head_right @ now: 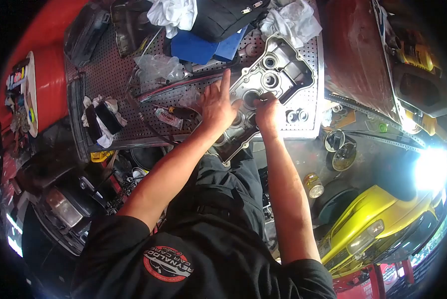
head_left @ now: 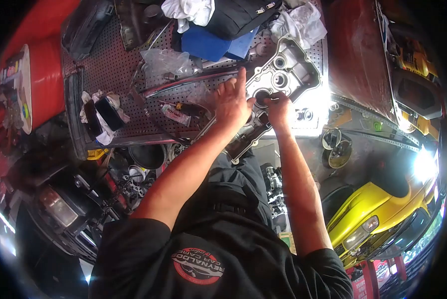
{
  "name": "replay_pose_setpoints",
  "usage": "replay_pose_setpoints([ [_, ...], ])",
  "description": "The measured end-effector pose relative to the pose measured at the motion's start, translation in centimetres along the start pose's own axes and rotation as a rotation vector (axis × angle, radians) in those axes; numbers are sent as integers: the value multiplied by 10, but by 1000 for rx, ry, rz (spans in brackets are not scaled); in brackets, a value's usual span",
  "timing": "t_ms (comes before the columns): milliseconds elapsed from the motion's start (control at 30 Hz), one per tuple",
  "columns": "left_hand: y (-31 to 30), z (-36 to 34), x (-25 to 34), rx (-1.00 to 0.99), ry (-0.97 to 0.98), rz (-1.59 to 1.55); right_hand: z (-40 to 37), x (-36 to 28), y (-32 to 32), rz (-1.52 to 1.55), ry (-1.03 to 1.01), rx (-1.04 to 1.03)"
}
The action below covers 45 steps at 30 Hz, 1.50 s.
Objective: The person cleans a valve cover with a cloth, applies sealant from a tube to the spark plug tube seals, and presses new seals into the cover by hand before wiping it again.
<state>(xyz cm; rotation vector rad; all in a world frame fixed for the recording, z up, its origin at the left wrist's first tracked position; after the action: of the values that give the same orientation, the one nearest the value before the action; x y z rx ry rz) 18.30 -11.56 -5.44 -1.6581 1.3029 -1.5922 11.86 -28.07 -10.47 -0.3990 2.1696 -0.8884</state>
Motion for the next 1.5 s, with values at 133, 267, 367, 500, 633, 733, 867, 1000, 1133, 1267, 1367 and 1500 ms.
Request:
replay_pose_setpoints([
  [133,27,10,5,-92,-59,111,1,4,-1,-79,-64,57],
  [267,41,10,9,-135,-77,135,3,6,-4,-147,-70,56],
  [367,46,11,8,-104,-98,153,-1,-2,-10,-188,-87,48],
  [500,47,15,8,-137,-159,167,3,10,-2,-133,-133,68],
  [633,44,16,11,-152,-201,209,2,3,-11,-237,-166,104],
  [733,46,18,11,-130,-212,188,2,-21,-33,-448,-127,44],
  [867,46,23,9,-158,-245,149,8,-14,-39,-415,-102,196],
  [1000,50,25,6,-165,-263,140,15,-8,-35,-386,-86,119],
  [1133,56,26,5,-166,-290,180,22,0,-28,-344,-139,122],
  [1267,57,23,4,-188,-194,167,22,8,-23,-290,-225,148],
  [1367,48,17,3,-226,-75,135,20,15,-25,-215,-351,169],
  [1500,41,18,10,-255,-89,162,17,12,-30,-237,-292,100],
])
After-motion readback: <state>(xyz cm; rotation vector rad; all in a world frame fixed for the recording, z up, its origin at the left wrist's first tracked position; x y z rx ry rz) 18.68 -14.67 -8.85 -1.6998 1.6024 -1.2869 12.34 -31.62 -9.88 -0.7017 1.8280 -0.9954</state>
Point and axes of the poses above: each hand's wrist, its own z-axis towards the middle knuckle, its own y-axis out of the palm, x = y × z, the point moved 6 cm from there along z, towards the middle knuckle, and after that the axes turned 5 degrees about -y, right-handed, at the moved point
